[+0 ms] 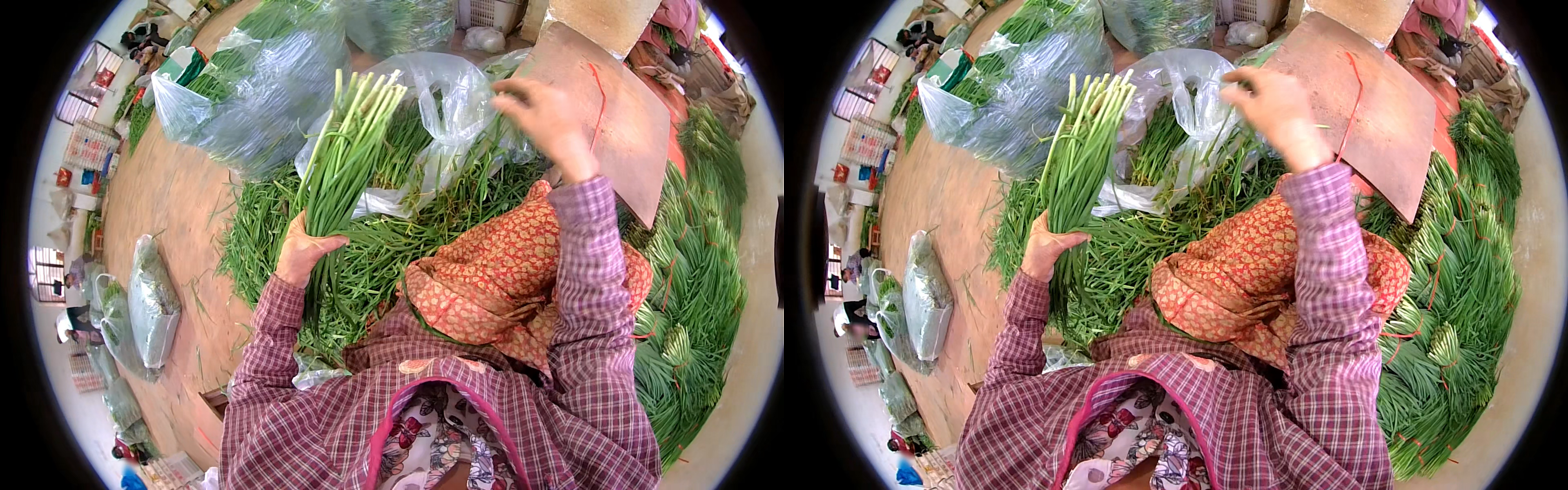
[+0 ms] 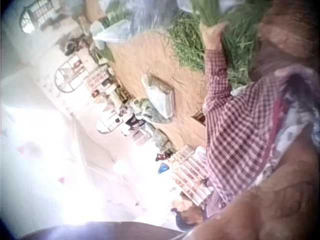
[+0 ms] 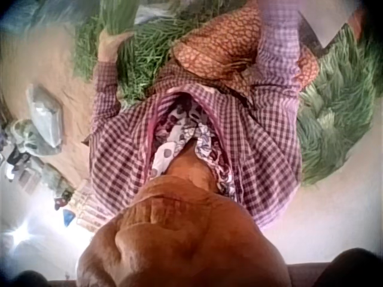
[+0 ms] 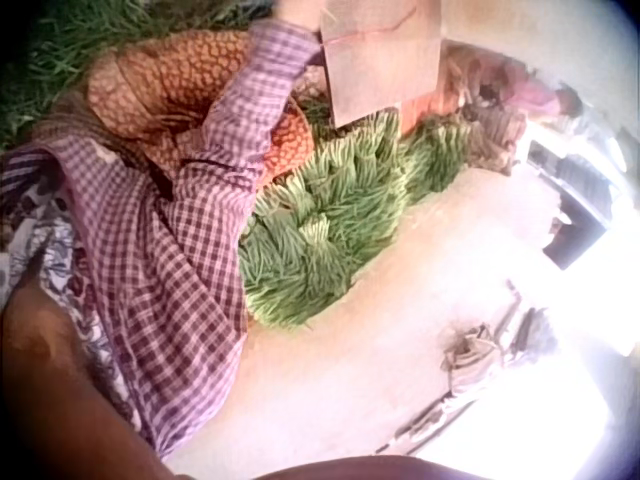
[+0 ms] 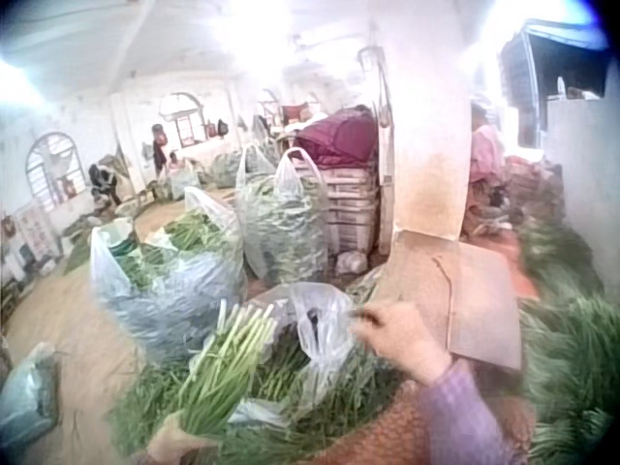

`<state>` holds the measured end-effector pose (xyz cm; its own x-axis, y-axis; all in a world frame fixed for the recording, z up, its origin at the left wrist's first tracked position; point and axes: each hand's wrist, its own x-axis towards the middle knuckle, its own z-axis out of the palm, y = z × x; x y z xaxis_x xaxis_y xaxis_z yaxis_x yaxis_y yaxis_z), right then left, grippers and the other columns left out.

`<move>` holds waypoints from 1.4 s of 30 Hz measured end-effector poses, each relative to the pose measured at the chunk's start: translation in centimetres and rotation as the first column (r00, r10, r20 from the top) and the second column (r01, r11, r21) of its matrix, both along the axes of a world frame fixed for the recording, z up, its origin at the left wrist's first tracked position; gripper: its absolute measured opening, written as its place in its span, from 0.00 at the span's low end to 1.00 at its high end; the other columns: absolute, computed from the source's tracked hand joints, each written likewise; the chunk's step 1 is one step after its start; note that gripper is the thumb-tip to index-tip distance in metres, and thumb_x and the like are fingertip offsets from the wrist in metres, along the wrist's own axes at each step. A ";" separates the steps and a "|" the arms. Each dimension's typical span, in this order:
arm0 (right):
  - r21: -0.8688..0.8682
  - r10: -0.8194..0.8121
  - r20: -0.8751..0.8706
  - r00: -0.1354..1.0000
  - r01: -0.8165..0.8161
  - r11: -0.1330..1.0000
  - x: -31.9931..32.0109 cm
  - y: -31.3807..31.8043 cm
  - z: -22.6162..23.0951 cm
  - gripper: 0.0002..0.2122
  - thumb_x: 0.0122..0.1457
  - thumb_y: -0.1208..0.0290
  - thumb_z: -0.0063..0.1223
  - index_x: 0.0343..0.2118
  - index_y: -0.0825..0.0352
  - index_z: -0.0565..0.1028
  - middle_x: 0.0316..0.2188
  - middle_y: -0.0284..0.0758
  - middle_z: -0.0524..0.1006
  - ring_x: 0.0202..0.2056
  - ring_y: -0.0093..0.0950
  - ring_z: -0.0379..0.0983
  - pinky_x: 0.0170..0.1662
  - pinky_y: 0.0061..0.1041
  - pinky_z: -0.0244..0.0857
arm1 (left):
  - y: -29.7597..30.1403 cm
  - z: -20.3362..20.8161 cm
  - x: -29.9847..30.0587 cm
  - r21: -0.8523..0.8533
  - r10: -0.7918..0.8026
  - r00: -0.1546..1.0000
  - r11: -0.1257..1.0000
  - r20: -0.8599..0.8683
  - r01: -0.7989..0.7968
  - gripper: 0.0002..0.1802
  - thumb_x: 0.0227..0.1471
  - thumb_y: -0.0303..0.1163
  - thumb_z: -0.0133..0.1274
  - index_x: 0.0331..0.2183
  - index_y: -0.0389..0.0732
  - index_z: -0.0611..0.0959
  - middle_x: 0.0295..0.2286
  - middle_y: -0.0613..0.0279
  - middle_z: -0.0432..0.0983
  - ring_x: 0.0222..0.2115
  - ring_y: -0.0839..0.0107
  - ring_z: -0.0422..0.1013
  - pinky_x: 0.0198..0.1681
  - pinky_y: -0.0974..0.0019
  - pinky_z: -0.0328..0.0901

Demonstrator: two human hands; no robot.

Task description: The person sorts bunches of green vegetables by hand, removes individual stems, and ties them into bundles with red string.

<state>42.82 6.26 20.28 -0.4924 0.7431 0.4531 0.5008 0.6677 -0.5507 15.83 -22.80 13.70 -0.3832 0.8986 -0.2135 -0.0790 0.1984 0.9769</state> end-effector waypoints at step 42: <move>-0.715 0.142 -0.416 0.898 -0.419 0.560 -6.1 -6.9 -2.4 0.22 0.61 0.59 0.51 0.53 0.70 0.68 0.42 0.38 0.77 0.44 0.30 0.72 0.51 0.31 0.63 | 4.0 0.2 -2.5 -0.144 -0.107 0.188 0.970 -0.976 -0.194 0.36 0.49 0.44 0.57 0.60 0.62 0.65 0.36 0.63 0.78 0.30 0.62 0.75 0.32 0.61 0.69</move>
